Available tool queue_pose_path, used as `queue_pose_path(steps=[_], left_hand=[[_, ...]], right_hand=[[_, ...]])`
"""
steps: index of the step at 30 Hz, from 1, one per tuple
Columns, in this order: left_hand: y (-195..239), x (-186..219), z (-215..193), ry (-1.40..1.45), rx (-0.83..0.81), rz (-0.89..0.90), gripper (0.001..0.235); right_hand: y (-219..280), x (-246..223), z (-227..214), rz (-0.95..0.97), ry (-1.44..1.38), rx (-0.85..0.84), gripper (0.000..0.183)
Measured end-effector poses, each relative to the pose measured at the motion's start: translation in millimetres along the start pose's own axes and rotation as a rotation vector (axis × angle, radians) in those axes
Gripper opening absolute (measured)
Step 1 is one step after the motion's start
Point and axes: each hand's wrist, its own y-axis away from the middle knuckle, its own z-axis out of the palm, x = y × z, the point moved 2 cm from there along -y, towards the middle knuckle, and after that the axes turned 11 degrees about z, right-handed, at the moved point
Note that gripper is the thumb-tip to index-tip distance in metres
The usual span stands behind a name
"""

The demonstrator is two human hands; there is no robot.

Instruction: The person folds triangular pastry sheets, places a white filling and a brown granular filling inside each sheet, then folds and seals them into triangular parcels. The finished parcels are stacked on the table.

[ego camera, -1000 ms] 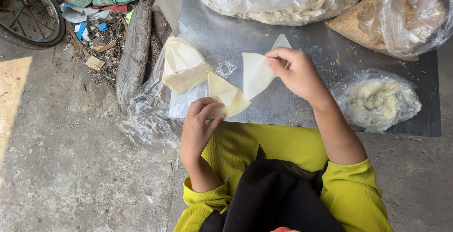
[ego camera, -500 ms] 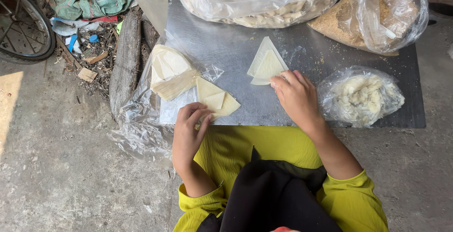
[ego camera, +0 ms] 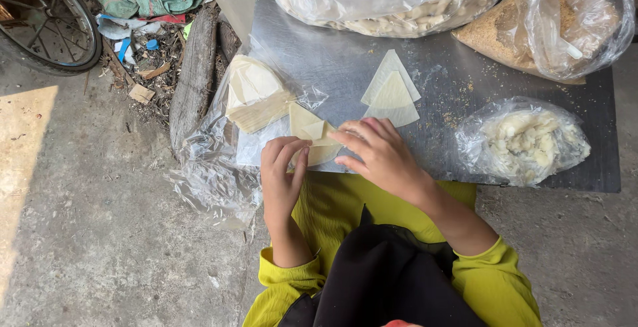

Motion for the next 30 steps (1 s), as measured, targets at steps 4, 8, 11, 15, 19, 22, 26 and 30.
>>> queue_pose_path(steps=[4,8,11,15,19,22,26,30], left_hand=[[-1.4,-0.7,2.9,-0.008,-0.007,-0.014,0.028],[-3.2,-5.6,0.5,-0.035,-0.154,-0.005,0.046],[-2.6,-6.7,-1.6,-0.056,-0.221,0.058,0.046],[-3.3,-8.1,-5.7,0.003,-0.247,0.046,0.049],[-2.5,-8.0,-4.6,-0.002,-0.22,0.039,0.038],[-1.6,-8.0,-5.7,0.024,-0.192,0.043,0.024],[-1.3,-5.5,-5.9,0.026,-0.173,0.04,0.015],[-0.4,-5.3,-3.7,0.016,-0.145,0.027,0.01]], right_hand=[[-30.3,-10.8,19.4,-0.024,0.002,-0.055,0.016],[-44.0,8.0,-15.1,0.239,-0.08,-0.14,0.014],[-51.4,33.8,-46.6,0.525,-0.197,-0.172,0.018],[-45.9,43.2,-66.3,0.227,-0.033,0.304,0.015],[-11.6,47.9,-49.9,0.197,0.267,0.256,0.014],[16.4,53.7,-34.1,0.211,0.296,0.213,0.015],[41.9,55.5,-17.8,0.202,0.277,0.204,0.016],[50.2,55.5,-10.9,0.216,0.301,0.2,0.019]])
